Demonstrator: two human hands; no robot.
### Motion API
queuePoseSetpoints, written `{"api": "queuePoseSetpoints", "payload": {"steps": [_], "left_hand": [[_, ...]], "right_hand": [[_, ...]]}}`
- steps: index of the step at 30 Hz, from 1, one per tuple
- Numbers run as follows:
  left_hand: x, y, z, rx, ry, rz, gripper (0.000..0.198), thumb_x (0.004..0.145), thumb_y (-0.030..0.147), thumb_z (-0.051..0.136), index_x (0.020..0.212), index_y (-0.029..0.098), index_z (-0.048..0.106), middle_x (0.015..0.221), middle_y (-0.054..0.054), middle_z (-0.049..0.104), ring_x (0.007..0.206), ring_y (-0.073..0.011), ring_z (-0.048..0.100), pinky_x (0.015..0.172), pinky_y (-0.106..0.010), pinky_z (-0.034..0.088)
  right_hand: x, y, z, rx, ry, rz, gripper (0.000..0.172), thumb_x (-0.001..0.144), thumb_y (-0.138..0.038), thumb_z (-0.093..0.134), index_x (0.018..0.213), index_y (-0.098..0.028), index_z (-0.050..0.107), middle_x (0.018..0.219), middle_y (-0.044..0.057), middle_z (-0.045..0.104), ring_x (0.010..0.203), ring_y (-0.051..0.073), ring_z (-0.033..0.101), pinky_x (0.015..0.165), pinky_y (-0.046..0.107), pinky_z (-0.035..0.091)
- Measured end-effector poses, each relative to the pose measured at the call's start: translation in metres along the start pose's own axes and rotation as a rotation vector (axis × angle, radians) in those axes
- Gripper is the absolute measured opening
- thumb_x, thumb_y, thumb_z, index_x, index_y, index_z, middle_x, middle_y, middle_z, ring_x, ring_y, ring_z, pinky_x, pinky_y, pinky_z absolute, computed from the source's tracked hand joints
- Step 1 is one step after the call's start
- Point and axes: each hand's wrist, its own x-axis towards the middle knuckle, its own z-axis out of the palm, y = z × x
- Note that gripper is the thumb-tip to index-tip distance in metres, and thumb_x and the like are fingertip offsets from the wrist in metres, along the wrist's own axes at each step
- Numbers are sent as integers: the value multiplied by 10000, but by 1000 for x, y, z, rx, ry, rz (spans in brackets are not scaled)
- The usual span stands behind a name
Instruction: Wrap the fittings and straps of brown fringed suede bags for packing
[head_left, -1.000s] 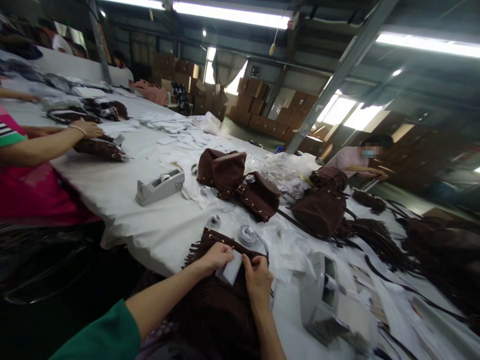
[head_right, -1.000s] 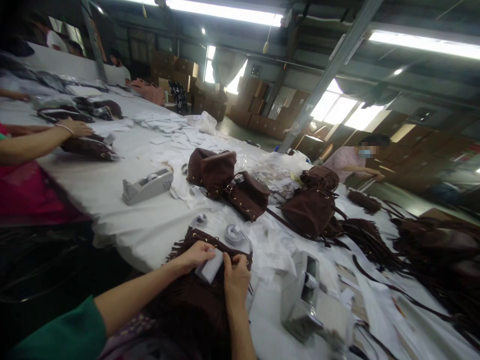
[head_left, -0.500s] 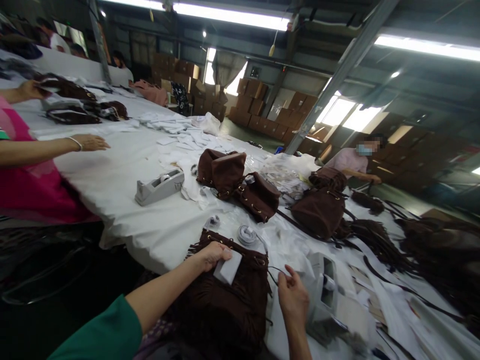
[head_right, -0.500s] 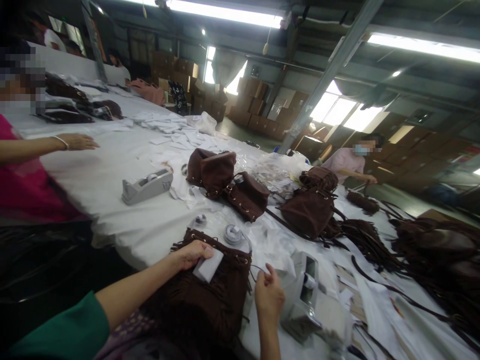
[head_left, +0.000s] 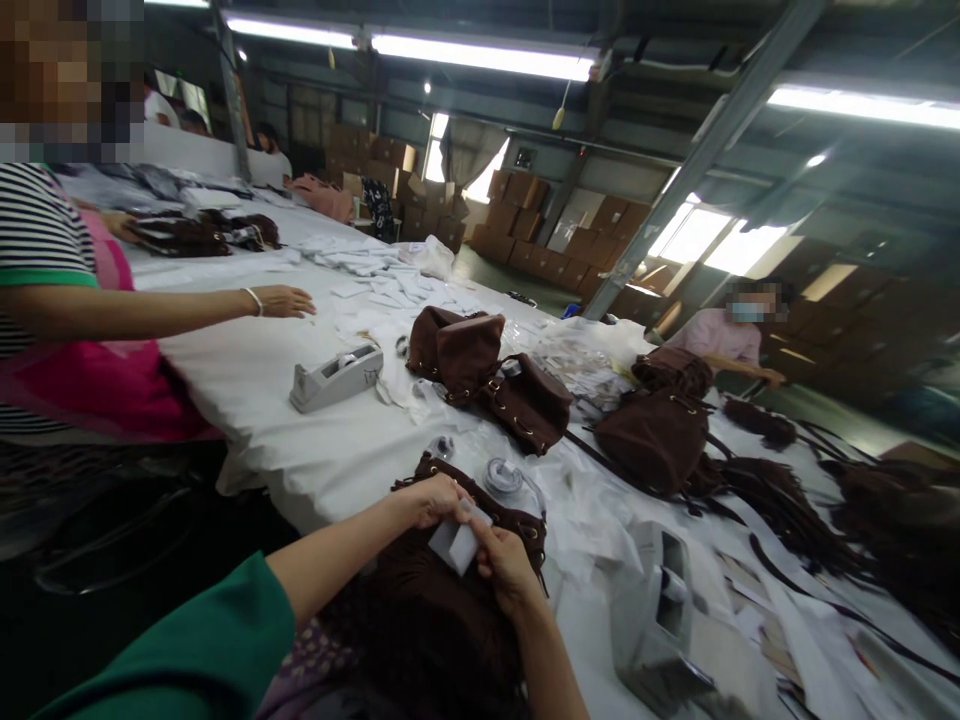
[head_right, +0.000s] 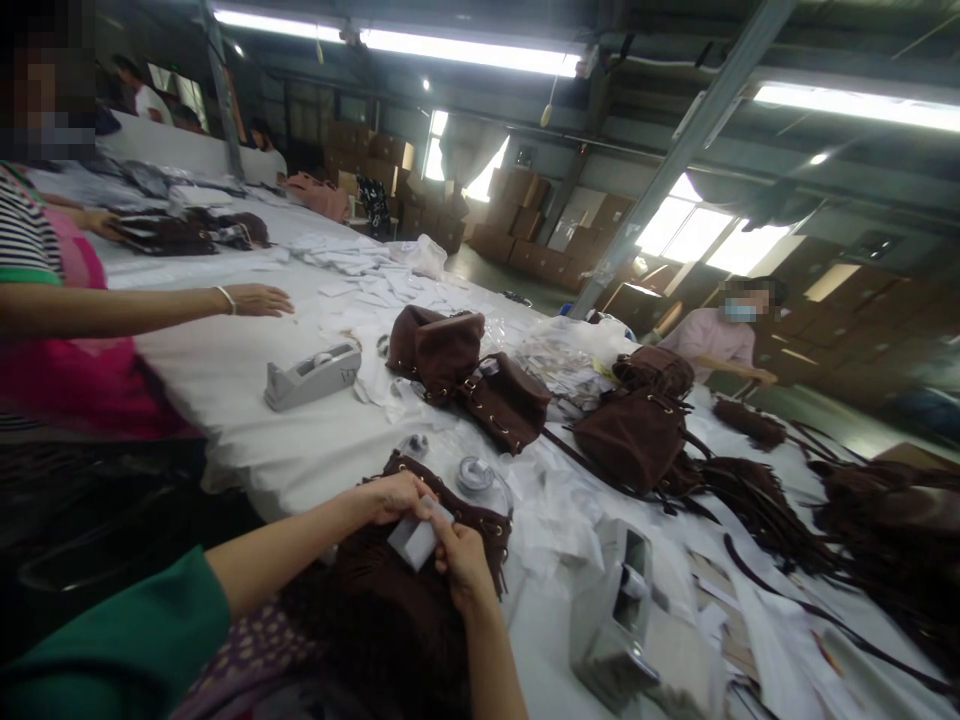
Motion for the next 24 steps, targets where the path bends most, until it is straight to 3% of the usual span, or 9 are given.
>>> {"api": "queuePoseSetpoints", "payload": {"steps": [5,8,11,14,17,21,24], "left_hand": [[1,4,5,137,73,74,179,415,-20,732,514,90,631,428,27,517,474,-112,451,500,-231,329],[-11,-1,5,150,105,110,199,523,202,795,618,95,656,506,16,560,509,-114,477,512,-224,332],[-30,-9,0,167,124,122,384,619,458,748,710,95,662,581,-5,595,532,-110,492,508,-216,328],[-47,-12,-1,186,29,70,544,623,601,695,828,98,668,626,-18,615,488,-93,466,466,-211,308],[-54,-12,7,179,10,51,628,595,593,724,1009,127,647,687,-19,640,487,-89,477,456,-199,317],[-51,-18,24,222,155,257,524,598,457,775,998,136,666,823,-40,678,676,-136,574,553,-188,397],[-45,-25,33,197,224,334,453,710,462,686,1037,149,661,797,-43,681,665,-149,595,553,-201,427]], "right_hand": [[6,8,3,85,49,-24,400,549,-444,792,594,-149,526,422,-99,370,366,17,252,334,161,150],[7,14,3,132,106,-78,427,559,-470,777,552,-168,476,415,-95,373,369,22,273,343,165,186],[9,17,4,181,129,-114,424,555,-472,781,561,-169,485,424,-89,383,378,31,296,348,174,210],[10,17,6,231,134,-136,419,563,-472,781,570,-172,489,436,-91,372,391,35,300,356,178,233],[12,16,7,270,137,-149,422,574,-483,773,563,-174,485,446,-83,390,399,42,325,367,184,267],[13,17,8,317,140,-166,414,578,-504,767,627,-164,535,521,-48,499,448,67,429,407,197,349],[13,19,8,341,150,-171,429,557,-489,796,617,-169,517,486,-71,463,418,53,400,397,189,346]]}}
